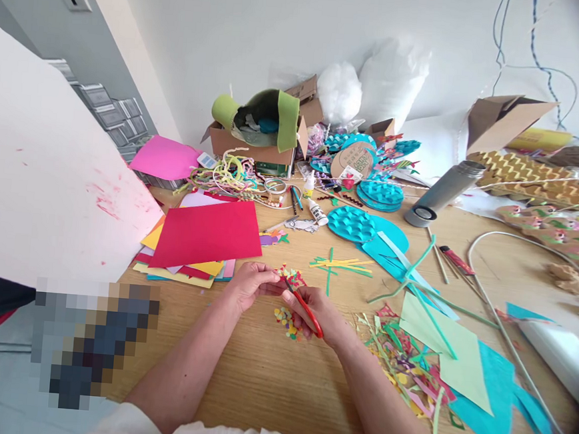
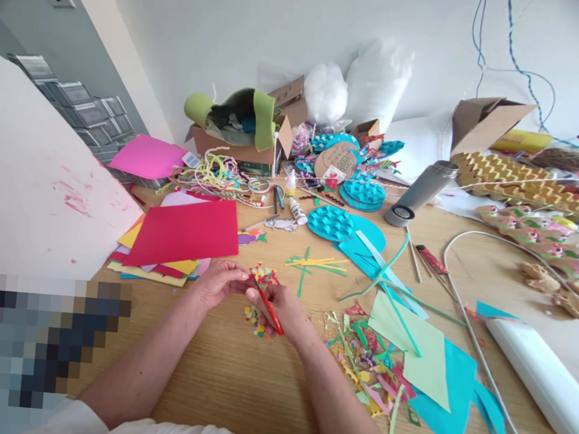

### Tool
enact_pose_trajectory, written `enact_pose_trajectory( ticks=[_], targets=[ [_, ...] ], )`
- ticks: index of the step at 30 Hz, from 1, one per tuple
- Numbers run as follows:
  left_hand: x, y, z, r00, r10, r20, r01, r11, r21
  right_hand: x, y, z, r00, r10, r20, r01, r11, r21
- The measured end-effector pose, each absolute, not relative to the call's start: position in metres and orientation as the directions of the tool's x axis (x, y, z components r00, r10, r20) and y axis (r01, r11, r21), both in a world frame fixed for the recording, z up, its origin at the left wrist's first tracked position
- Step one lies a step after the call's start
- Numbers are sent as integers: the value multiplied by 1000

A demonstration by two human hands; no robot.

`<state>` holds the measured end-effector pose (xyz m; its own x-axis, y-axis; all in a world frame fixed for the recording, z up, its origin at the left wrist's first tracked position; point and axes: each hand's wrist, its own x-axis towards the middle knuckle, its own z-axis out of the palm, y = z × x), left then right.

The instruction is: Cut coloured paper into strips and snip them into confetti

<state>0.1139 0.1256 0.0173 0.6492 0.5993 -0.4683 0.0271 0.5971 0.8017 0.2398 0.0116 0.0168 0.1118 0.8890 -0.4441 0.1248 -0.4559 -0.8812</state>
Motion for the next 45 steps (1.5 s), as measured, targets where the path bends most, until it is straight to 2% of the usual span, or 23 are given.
enact_pose_trajectory(
  ticks=[20,30,45],
  targets=[
    [112,126,20,644,599,-476,41,594,803,241,12,20,173,864,-473,41,-486,-873],
    [129,103,12,517,738,-433,-283,625,728,237,15,15,202,904,-378,34,-392,-919],
    [138,80,9,465,769,-439,-313,606,731,235,16,13,216,911,-352,-18,-356,-934]
  ],
)
